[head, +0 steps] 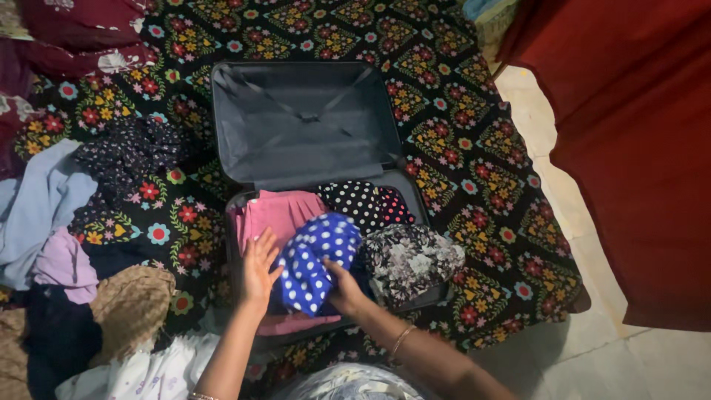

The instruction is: The person folds various clothing items including a blue polka dot top, dark blue pants, a pink top, a light blue shirt, and a floral dress, then places them neatly into an open suitcase on a bed.

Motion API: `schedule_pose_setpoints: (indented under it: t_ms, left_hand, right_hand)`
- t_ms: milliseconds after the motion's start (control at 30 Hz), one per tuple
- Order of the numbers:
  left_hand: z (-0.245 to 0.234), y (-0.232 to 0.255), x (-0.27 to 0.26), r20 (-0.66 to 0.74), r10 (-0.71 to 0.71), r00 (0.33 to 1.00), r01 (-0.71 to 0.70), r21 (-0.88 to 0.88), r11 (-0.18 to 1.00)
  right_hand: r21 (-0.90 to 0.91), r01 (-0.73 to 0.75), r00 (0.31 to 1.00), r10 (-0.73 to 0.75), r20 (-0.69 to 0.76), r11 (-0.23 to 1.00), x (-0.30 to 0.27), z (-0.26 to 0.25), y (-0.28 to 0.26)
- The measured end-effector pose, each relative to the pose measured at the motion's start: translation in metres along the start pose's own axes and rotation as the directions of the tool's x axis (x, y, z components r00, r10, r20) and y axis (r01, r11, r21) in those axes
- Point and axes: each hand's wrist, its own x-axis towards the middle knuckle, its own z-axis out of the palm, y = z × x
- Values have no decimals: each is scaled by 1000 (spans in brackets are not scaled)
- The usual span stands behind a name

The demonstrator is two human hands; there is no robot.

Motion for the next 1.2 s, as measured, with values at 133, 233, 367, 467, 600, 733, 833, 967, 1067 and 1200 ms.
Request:
schedule_pose_setpoints:
  t_ms: [133,233,367,467,600,733,833,967,1067,1200]
  left_hand:
    - [-25,-14,7,-22,-23,999,22,-40,999]
    - [-39,-19,7,-61,-55,997,55,13,998]
    - [-49,-18,5,-24,-38,999,40,74,996]
    - [-54,-18,2,-1,-60,998,60,126,990]
    - [-57,-26,-2,-14,-141,990,141,172,975]
    - [-62,-48,6,-41,-202,979,206,217,954]
    - [-70,-76,19,-33,-177,984,175,404,898]
    - [-84,-107,21,86,-114,990,-42,938,345]
    - [-84,-127,6,17,-289,957,-3,999,47]
    - [-77,-131,-10,-29,-418,908,-14,995,-99]
  right_hand:
    - [124,20,1000,-22,16,992,13,-7,34]
    - [6,-82,996,82,-16,997,19,-15,69]
    - [190,-425,900,390,195,885,21,-25,94]
    - [-235,-428,869,469,158,873,22,-26,86]
    - [-866,-160,949,316,-2,474,16,-2,54]
    - [-750,337,841,-177,511,-569,13,39,27]
    - [-529,390,783,-31,622,-753,19,53,18]
    - [-577,306,933,117,341,-757,18,36,29]
    - [-558,277,947,125,295,-782,22,18,40]
    - [-510,252,957,134,257,-823,27,10,43]
